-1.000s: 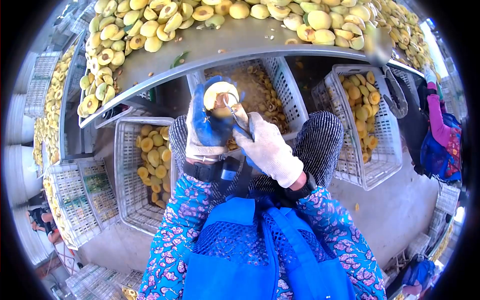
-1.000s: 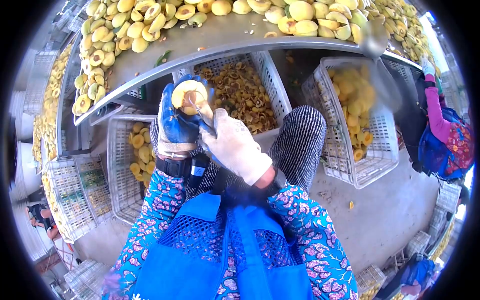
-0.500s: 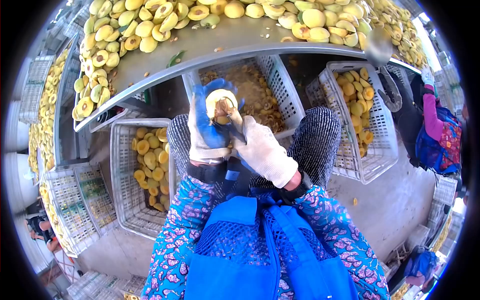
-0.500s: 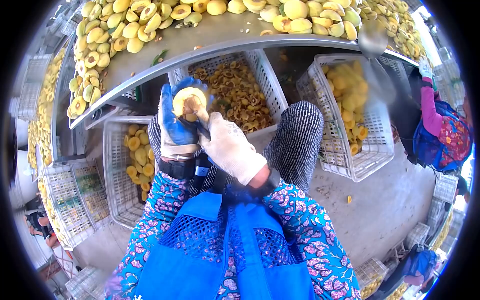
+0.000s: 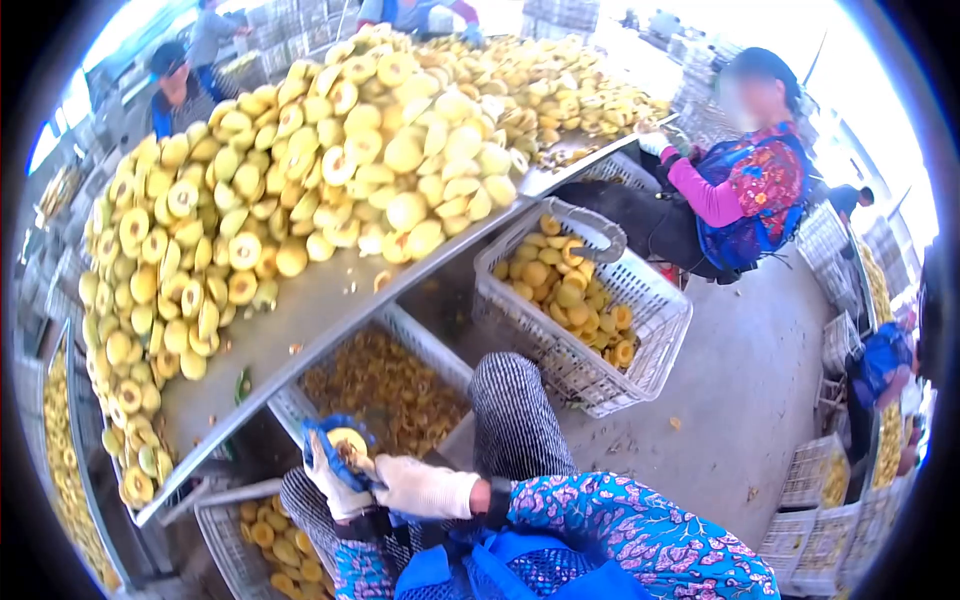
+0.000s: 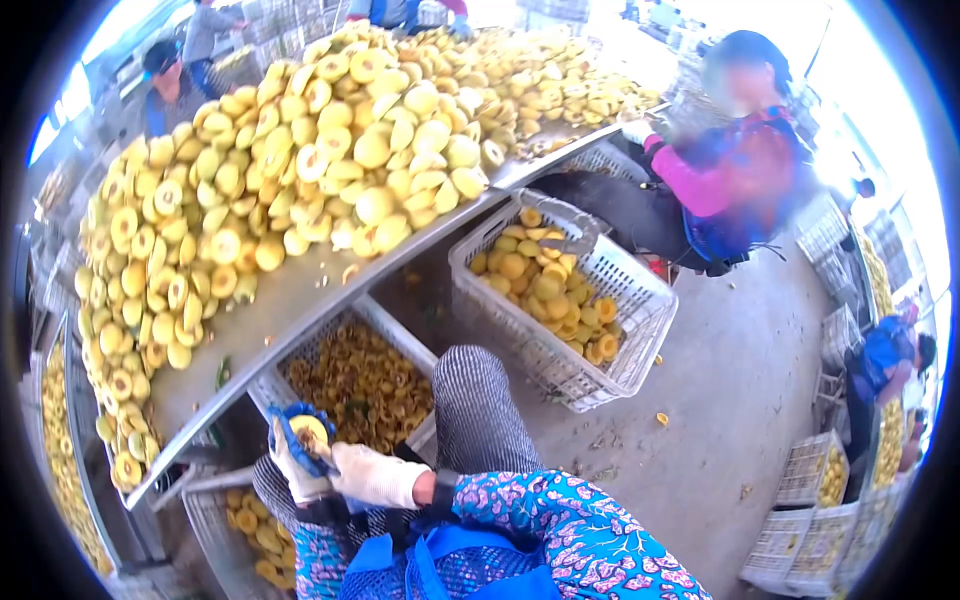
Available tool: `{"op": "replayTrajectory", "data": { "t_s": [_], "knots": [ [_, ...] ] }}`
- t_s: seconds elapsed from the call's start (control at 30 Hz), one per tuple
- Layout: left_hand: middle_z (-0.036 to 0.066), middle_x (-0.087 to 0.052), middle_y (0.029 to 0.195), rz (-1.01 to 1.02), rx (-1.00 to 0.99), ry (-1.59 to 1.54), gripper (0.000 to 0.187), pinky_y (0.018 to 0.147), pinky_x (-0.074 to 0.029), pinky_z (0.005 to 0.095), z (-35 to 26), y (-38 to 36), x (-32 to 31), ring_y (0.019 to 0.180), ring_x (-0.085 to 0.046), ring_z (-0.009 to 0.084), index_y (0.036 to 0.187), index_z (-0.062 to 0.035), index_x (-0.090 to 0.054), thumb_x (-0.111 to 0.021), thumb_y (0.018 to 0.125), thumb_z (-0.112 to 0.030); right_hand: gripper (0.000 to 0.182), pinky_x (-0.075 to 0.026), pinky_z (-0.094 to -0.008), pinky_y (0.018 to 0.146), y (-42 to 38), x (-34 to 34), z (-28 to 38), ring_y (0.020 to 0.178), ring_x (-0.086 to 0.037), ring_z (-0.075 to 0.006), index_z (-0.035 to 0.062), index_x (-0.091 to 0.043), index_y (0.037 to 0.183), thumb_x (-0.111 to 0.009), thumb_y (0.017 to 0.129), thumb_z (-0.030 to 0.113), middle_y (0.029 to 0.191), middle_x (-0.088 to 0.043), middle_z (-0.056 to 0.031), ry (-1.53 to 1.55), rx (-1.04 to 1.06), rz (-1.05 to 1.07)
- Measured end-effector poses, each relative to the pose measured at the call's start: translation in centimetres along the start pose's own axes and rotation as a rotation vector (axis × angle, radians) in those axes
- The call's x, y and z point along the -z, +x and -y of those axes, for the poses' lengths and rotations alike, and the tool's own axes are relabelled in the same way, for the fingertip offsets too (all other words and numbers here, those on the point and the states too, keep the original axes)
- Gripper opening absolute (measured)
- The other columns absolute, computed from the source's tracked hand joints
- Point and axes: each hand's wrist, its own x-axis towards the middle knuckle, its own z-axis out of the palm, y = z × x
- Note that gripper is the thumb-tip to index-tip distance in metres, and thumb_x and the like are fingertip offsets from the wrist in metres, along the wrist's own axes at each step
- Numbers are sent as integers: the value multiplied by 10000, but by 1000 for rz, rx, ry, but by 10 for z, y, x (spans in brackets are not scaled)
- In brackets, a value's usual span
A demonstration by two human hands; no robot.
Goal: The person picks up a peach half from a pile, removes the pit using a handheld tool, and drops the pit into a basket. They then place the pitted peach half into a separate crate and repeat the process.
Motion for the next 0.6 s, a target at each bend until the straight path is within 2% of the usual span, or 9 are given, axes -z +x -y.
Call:
{"op": "replayTrajectory", "data": {
  "t_s": [0.17,0.3,0.33,0.4,0.43,0.5,0.53,0.57,0.6],
  "knots": [
    [127,-651,732,160,10,62,387,517,-538,347,-12,-12,-9,573,-630,251,899,19,-633,-534,943,-353,255,-475,-445,781,-4,9,8,967,-608,-408,-21,-596,1007,-505,837,146,941,-642,-266,88,37,64],
    [94,-614,683,43,-55,63,351,516,-520,312,-18,-20,-21,560,-604,220,893,-9,-616,-543,938,-349,261,-460,-445,809,4,-7,-7,990,-596,-419,-55,-576,1009,-501,828,118,945,-632,-287,2,49,-5],
    [32,-562,616,231,93,63,338,474,-472,253,-26,-15,-10,490,-535,140,792,-58,-591,-525,947,-351,261,-454,-437,826,9,-13,-17,1017,-585,-420,-69,-576,998,-498,834,119,962,-625,-299,-40,43,3],
    [21,-532,587,111,-35,48,341,441,-431,236,-17,-25,-26,463,-492,120,747,-75,-568,-531,942,-352,263,-457,-408,834,24,-23,-33,971,-615,-375,-60,-581,995,-518,836,141,939,-640,-272,50,43,26],
    [39,-568,616,261,59,48,314,462,-472,272,-19,-12,-7,491,-539,144,764,-52,-581,-554,931,-317,268,-456,-398,839,26,-21,-33,954,-616,-357,-61,-579,995,-528,834,147,927,-645,-254,139,56,88],
    [89,-589,615,216,29,170,379,454,-471,290,-22,-19,-15,467,-544,192,817,15,-593,-550,936,-342,278,-454,-380,850,20,-17,-30,920,-620,-319,-62,-576,997,-548,830,158,903,-654,-219,320,68,236],
    [115,-599,614,177,16,232,418,450,-470,299,-28,-27,-20,455,-546,216,843,48,-599,-548,939,-355,261,-495,-323,656,23,-23,-34,699,-601,-196,-34,-598,962,-569,848,199,781,-636,-113,247,154,166],
    [126,-618,628,274,80,249,381,456,-486,307,-36,-30,-24,467,-566,221,837,48,-599,-560,939,-316,241,-468,-287,557,21,-23,-38,608,-569,-155,-3,-607,930,-562,867,225,729,-607,-59,448,-55,325],
    [129,-630,641,147,129,425,343,449,-491,316,-46,-38,-34,479,-585,221,827,36,-604,-577,933,-289,232,-441,-251,458,16,-9,-32,517,-538,-114,28,-616,897,-555,885,251,677,-578,-6,635,-266,477]
  ]
}}
